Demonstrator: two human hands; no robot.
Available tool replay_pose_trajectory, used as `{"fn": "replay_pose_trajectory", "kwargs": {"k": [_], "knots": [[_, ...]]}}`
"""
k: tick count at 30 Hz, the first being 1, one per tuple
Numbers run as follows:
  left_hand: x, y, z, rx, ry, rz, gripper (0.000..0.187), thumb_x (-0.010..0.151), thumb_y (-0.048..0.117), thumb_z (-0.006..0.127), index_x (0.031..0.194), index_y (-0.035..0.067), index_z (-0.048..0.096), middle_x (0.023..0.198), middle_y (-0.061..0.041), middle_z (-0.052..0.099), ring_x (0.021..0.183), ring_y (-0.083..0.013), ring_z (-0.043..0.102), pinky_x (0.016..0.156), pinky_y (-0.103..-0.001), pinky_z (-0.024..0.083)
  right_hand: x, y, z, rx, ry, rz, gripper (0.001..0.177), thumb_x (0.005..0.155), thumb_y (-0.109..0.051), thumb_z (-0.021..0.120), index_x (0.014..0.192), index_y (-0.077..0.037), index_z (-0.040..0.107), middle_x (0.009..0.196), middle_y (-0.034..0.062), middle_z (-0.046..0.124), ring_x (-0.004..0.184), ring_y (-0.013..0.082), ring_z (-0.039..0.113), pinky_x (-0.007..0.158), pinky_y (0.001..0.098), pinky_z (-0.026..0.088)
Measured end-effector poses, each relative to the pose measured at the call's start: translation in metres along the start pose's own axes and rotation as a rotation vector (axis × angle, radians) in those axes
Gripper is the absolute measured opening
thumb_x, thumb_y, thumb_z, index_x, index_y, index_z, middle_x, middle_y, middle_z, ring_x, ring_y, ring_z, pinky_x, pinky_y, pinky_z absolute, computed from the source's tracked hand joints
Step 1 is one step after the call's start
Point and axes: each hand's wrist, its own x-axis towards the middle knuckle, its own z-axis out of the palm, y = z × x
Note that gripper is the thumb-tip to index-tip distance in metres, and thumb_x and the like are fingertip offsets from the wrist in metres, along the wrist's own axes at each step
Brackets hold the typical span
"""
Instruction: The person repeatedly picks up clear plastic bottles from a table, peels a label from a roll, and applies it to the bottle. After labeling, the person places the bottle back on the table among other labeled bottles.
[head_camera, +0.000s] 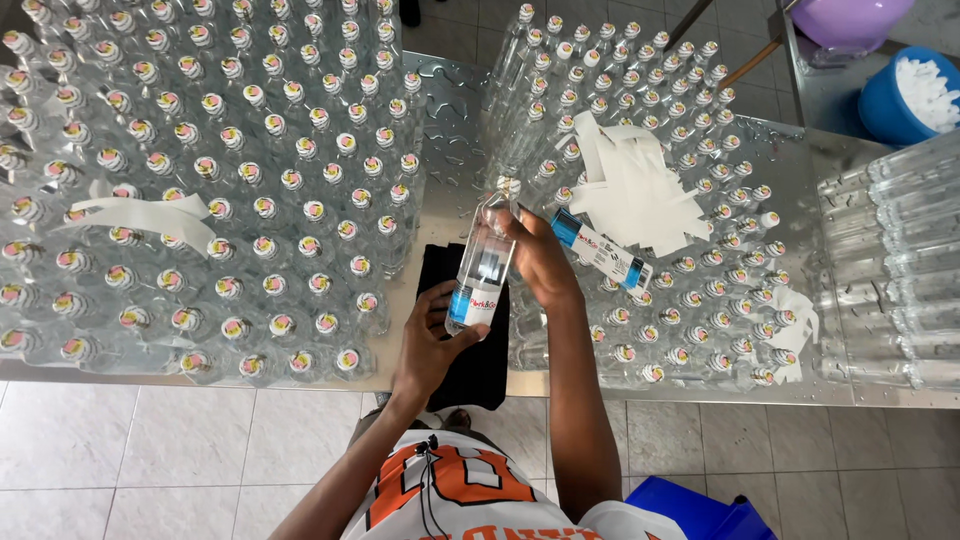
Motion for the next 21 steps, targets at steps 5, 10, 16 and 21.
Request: {"fn": "replay_pose_trajectory", "kwargs": {"k": [5,10,16,21], "knots": [[0.014,-0.008,-0.016,0.090,-0.156,-0.029,0.105,0.095,0.029,0.087,0.172,0.002,0.020,0.164,-0.036,0.035,0.156,-0.0550,0.035,0.128,-0.063,0.039,-0.008,-0.029,0.053,-0.082,0.197,-0.066,0.044,0.090,-0.025,0.091,0.128,-0.007,0.076,0.104,0.0040,0.076,0.091,0.0096,0.071,0.089,0.0304,0.060],[0.014,-0.063,-0.030,0.151,-0.274,-0.101,0.108,0.098,0.043,0.084,0.174,0.007,0.018,0.175,-0.035,0.013,0.164,-0.0565,0.012,0.134,-0.065,0.026,-0.020,-0.027,0.065,-0.317,0.512,-0.088,0.063,0.078,-0.022,0.104,0.133,-0.013,0.077,0.092,-0.0031,0.072,0.071,-0.0009,0.054,0.071,0.0236,0.053],[0.023,-0.110,-0.031,0.200,-0.443,-0.153,0.092,0.103,0.047,0.080,0.173,0.015,0.029,0.173,-0.030,0.016,0.163,-0.0554,0.015,0.129,-0.070,0.030,-0.086,-0.094,0.057,-0.264,0.783,-0.305,0.074,0.078,-0.012,0.101,0.144,-0.002,0.070,0.122,0.0172,0.076,0.112,0.0186,0.071,0.100,0.0391,0.059],[0.054,-0.189,-0.030,0.636,-0.380,-0.010,0.084,0.093,0.041,0.080,0.165,0.015,0.046,0.178,-0.017,0.031,0.169,-0.0316,0.023,0.132,-0.048,0.027,-0.188,-0.163,0.002,-0.069,0.984,-0.560,0.083,0.072,-0.025,0.096,0.145,-0.004,0.064,0.112,0.0135,0.079,0.097,0.0225,0.077,0.083,0.0346,0.067]]}}
